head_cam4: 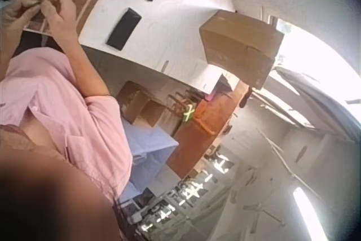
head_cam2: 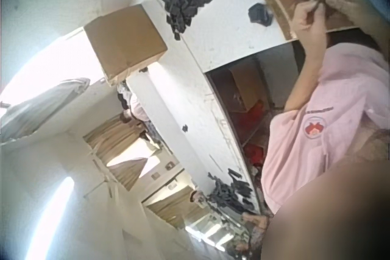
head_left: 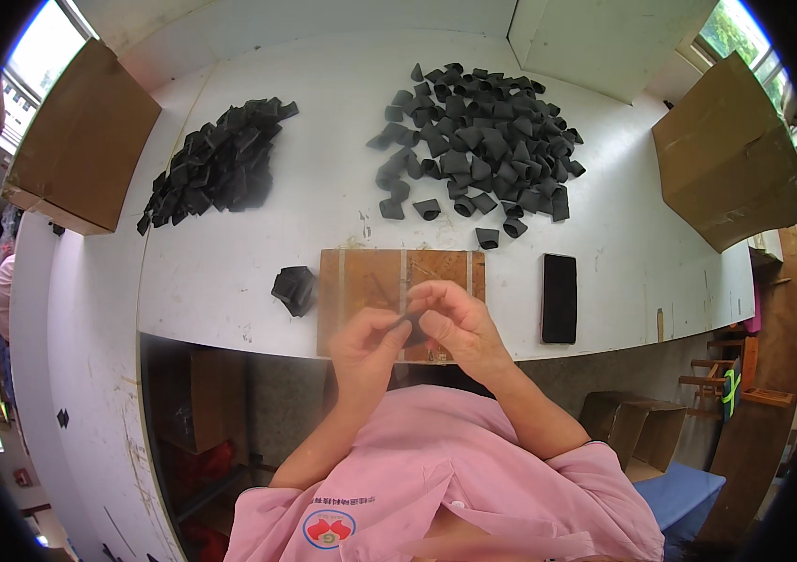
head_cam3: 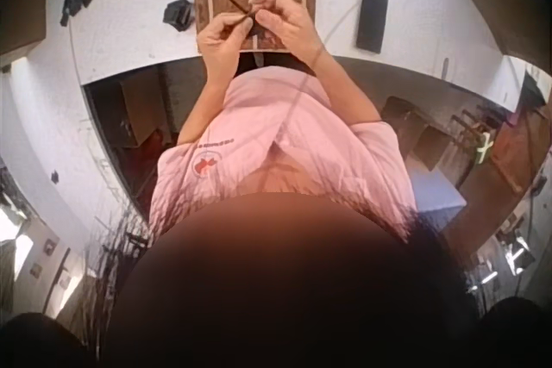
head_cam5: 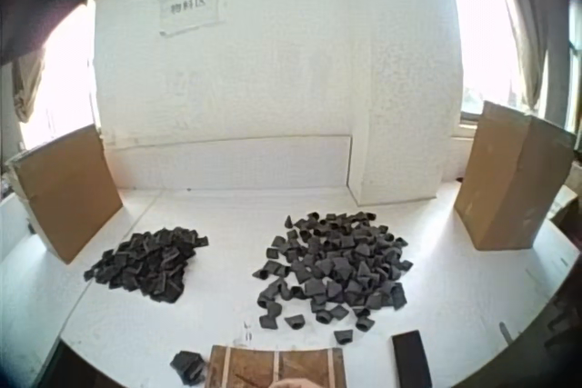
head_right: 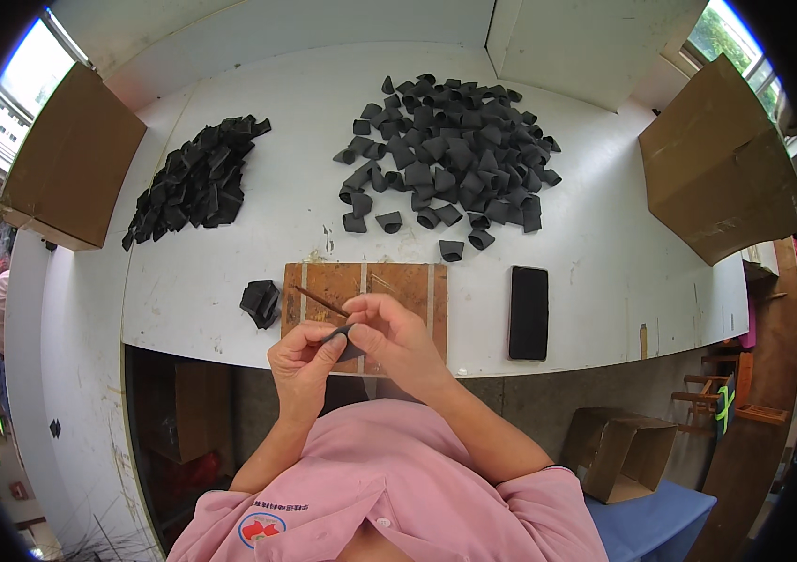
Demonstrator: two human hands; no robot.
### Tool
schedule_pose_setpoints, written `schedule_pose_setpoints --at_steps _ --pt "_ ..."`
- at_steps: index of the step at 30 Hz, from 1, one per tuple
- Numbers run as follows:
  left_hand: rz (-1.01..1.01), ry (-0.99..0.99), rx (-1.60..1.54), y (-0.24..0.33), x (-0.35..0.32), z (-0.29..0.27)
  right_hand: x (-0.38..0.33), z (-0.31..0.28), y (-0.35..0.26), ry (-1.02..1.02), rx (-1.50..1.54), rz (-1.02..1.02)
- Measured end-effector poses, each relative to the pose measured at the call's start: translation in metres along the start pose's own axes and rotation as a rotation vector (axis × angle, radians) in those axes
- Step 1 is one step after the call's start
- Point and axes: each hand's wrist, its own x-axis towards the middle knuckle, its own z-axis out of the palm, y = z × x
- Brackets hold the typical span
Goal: Inspecting and handling small black rubber or plastic components at a workstation.
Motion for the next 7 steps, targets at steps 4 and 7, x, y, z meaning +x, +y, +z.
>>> schedule_pose_setpoints --at_steps 4,7 --pt "-0.203 -0.016 -0.081 0.005 -0.001 0.003 -0.001 -0.011 0.004 -0.032 -0.189 0.034" --pt "-0.132 -0.019 -0.042 0.003 -0.002 0.000 0.009 -0.029 -0.004 -0.055 -0.080 0.182"
